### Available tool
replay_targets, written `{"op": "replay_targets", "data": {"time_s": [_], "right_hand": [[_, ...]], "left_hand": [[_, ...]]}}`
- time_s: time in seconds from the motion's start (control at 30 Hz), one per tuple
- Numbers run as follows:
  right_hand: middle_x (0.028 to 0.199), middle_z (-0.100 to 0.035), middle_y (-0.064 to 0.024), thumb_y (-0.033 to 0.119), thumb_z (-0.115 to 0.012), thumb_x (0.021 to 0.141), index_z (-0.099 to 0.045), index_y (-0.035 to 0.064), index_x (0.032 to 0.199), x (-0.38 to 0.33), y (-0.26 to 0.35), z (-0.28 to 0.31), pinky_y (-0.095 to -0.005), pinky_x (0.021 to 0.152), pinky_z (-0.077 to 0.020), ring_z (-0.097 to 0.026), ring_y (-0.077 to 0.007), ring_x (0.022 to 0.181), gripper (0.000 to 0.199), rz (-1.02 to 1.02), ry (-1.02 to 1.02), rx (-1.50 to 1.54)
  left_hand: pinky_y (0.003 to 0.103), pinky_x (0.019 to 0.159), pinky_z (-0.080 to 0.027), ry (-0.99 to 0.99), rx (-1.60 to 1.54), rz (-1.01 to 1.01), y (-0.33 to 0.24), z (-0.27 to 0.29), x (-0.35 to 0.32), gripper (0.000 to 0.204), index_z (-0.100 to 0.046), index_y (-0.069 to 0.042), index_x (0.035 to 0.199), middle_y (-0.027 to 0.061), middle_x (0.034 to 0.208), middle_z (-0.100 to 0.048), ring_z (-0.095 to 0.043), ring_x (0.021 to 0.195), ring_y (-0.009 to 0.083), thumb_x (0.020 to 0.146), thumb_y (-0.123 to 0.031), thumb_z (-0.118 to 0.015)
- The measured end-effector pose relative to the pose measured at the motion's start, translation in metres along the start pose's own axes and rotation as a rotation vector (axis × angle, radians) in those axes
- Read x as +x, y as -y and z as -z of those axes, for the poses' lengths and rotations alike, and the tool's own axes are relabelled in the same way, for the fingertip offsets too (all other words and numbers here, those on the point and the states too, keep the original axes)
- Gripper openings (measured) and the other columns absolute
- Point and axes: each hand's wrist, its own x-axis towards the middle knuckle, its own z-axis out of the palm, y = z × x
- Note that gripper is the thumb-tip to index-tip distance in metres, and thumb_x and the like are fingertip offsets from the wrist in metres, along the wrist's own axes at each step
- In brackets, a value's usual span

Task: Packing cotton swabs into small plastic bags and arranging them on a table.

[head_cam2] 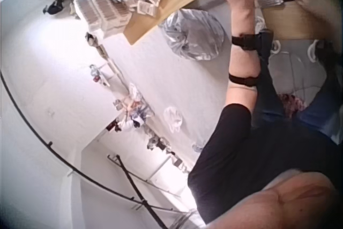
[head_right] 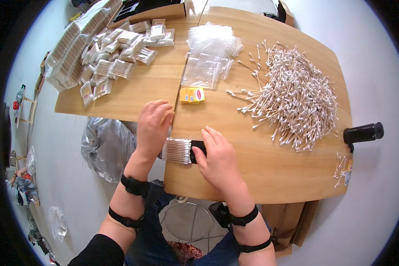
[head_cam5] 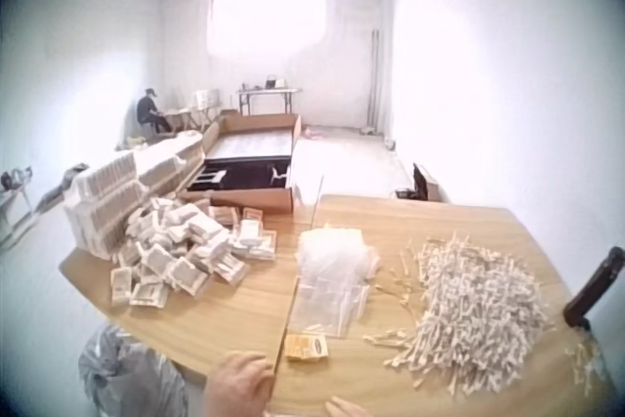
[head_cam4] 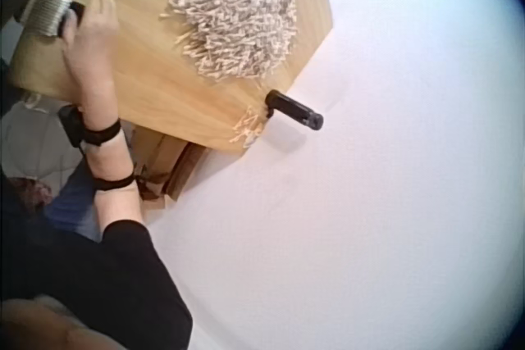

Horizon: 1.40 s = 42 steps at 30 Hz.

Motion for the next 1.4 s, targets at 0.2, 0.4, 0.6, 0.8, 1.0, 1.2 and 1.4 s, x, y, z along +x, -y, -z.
{"op": "replay_targets", "data": {"time_s": [0.2,0.4,0.6,0.8,1.0,1.2,1.4], "right_hand": [[0.118,-0.068,-0.0237,0.012,-0.07,0.091,-0.065,-0.0041,0.12,0.006,-0.024,0.015,-0.0432,0.095,-0.0527,-0.065,-0.0399,0.109,0.033,-0.149,-0.094,0.201],[0.113,-0.07,-0.0228,0.008,-0.068,0.092,-0.067,-0.0032,0.116,0.003,-0.033,0.02,-0.0431,0.092,-0.0539,-0.067,-0.0401,0.105,0.026,-0.213,-0.088,0.356],[0.114,-0.07,-0.0224,0.007,-0.067,0.092,-0.066,-0.0025,0.115,0.004,-0.032,0.022,-0.0422,0.091,-0.0544,-0.067,-0.0398,0.106,0.025,-0.127,-0.11,0.293],[0.112,-0.07,-0.0213,0.006,-0.067,0.093,-0.067,-0.0025,0.114,0.0,-0.034,0.016,-0.0402,0.087,-0.0555,-0.068,-0.0374,0.102,0.023,-0.103,-0.184,0.289],[0.099,-0.07,-0.0123,0.012,-0.064,0.1,-0.066,-0.0014,0.117,0.001,-0.028,0.008,-0.0298,0.073,-0.0568,-0.069,-0.0161,0.086,0.022,-0.424,-0.189,0.723],[0.094,-0.07,-0.0067,0.016,-0.064,0.103,-0.064,0.001,0.116,0.003,-0.019,0.006,-0.0253,0.069,-0.0572,-0.067,-0.0118,0.078,0.02,-0.573,-0.1,1.318],[0.084,-0.07,-0.0021,0.013,-0.066,0.1,-0.067,0.0009,0.102,-0.007,-0.013,-0.002,-0.0231,0.063,-0.053,-0.066,-0.009,0.074,0.012,-0.595,0.022,0.972]], "left_hand": [[0.045,0.114,-0.037,0.199,0.036,-0.086,-0.014,-0.04,0.015,0.053,-0.062,-0.012,0.137,0.0086,0.143,-0.06,-0.047,0.14,0.0303,0.085,-0.009,-0.073],[0.043,0.109,-0.041,0.253,0.083,-0.065,-0.007,-0.049,0.021,0.041,-0.068,-0.011,0.126,0.0068,0.134,-0.067,-0.056,0.131,0.0282,0.085,-0.013,-0.073],[0.042,0.101,-0.049,0.161,0.041,-0.048,0.0,-0.051,0.019,0.026,-0.074,-0.009,0.112,0.0076,0.121,-0.073,-0.066,0.117,0.0273,0.086,-0.012,-0.072],[0.041,0.098,-0.049,0.09,0.064,-0.088,0.003,-0.049,0.018,0.023,-0.073,-0.009,0.11,0.0057,0.121,-0.073,-0.066,0.117,0.0262,0.088,-0.01,-0.066],[0.038,0.093,-0.049,-0.057,-0.029,-0.126,-0.028,-0.021,0.015,0.024,-0.074,-0.009,0.106,0.0033,0.114,-0.075,-0.068,0.105,0.024,0.084,-0.005,-0.066],[0.037,0.084,-0.051,0.109,-0.201,-0.313,-0.048,0.005,-0.01,0.023,-0.074,-0.009,0.104,0.0019,0.111,-0.076,-0.069,0.098,0.0237,0.082,-0.001,-0.071],[0.039,0.1,-0.05,0.149,-0.605,0.045,-0.036,0.003,-0.031,0.017,-0.07,-0.003,0.112,0.0152,0.12,-0.072,-0.067,0.113,0.0278,0.1,-0.011,-0.061]]}}
